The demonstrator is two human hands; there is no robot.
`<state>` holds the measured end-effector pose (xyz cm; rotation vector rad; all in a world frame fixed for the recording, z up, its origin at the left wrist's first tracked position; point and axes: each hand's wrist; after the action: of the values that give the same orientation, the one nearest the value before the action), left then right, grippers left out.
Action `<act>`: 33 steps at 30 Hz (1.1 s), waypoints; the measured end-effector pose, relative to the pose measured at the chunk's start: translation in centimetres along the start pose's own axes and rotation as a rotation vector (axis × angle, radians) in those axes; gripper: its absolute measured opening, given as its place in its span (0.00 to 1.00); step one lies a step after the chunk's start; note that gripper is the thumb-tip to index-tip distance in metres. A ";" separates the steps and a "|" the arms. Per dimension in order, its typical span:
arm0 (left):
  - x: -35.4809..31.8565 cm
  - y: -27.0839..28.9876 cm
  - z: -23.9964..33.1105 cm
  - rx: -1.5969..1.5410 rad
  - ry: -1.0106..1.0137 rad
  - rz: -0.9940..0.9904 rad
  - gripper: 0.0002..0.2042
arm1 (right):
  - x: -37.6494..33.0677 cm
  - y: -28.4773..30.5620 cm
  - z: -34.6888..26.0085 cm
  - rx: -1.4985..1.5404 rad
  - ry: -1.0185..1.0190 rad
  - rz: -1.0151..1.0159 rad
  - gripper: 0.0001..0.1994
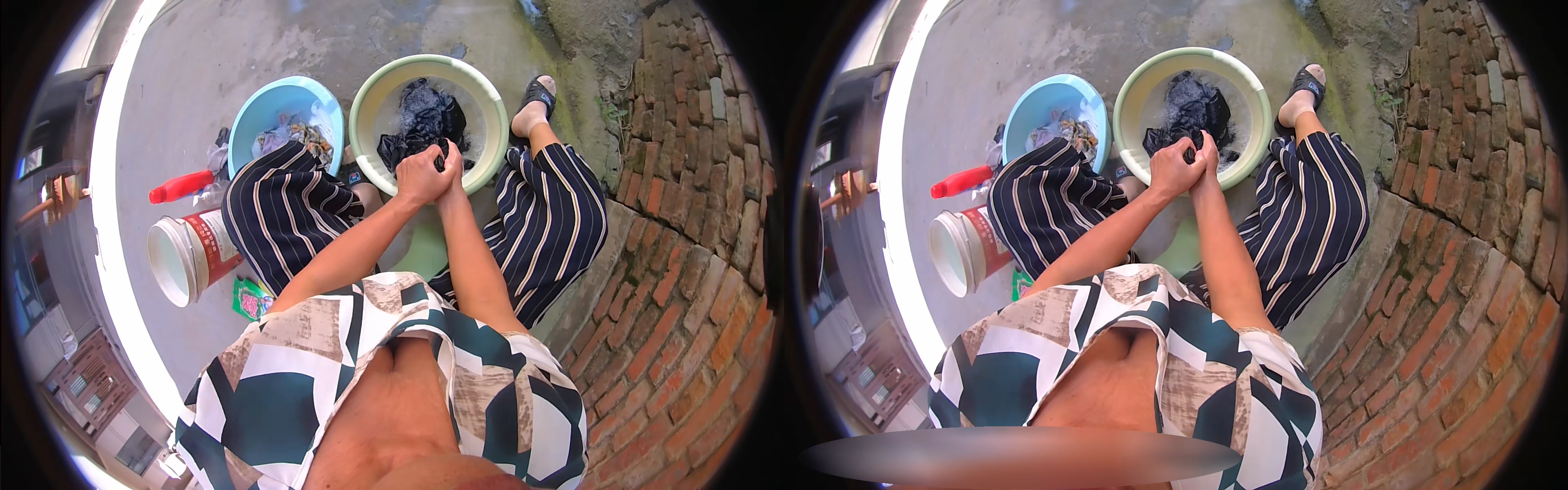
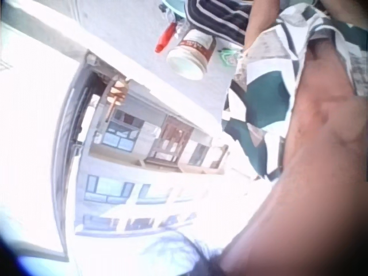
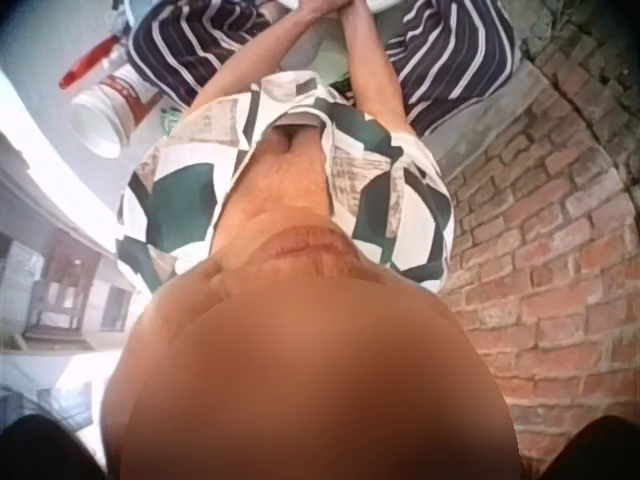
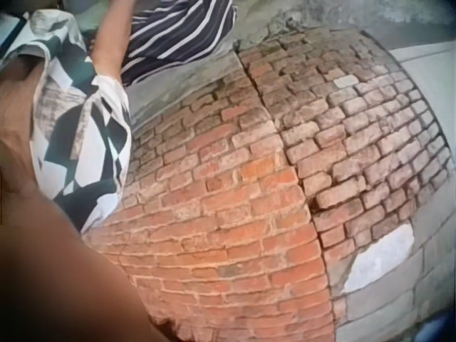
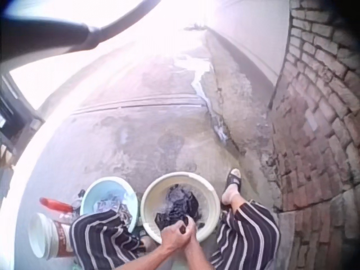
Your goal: The person washes a black garment in a basin of water, rubbing soap onto the fabric and scrubbing it by hand before rinsing it in the basin.
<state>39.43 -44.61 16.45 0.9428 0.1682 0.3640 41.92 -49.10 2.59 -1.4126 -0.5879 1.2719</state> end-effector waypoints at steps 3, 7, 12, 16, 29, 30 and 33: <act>1.7 -0.2 -3.5 0.036 0.197 0.103 0.11 | -0.9 -6.5 2.5 -0.096 0.056 0.517 0.19; 5.4 -0.4 -8.3 0.070 0.250 0.198 0.11 | -0.9 -7.7 5.8 -0.169 0.068 0.556 0.16; 8.4 -3.1 -13.2 -0.223 0.268 0.368 0.10 | 3.6 -7.3 -0.9 -0.525 0.317 0.934 0.27; 9.2 -6.2 -15.5 -0.310 0.244 0.313 0.12 | 7.2 -2.2 -6.4 -1.313 0.629 1.043 0.20; 9.3 -9.4 -16.8 -0.009 0.232 0.021 0.09 | 10.9 1.7 -7.9 -1.375 0.177 1.116 0.19; 8.3 -9.1 -14.9 -0.091 0.137 0.105 0.08 | 10.4 1.5 -7.6 -1.382 0.193 1.108 0.19; 5.2 -6.0 -6.1 -0.222 0.020 -0.006 0.08 | 8.9 4.7 -7.7 -0.576 0.130 0.839 0.19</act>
<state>43.83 -41.22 8.11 0.7199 0.1458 0.3782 50.23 -45.53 -6.31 -2.3554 -0.2664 1.7051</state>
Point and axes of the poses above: each hand's wrist, its own x-axis towards the middle knuckle, its own y-axis out of the back of the hand, z = x × y, and after that the axes turned 12 degrees about -y, right-handed
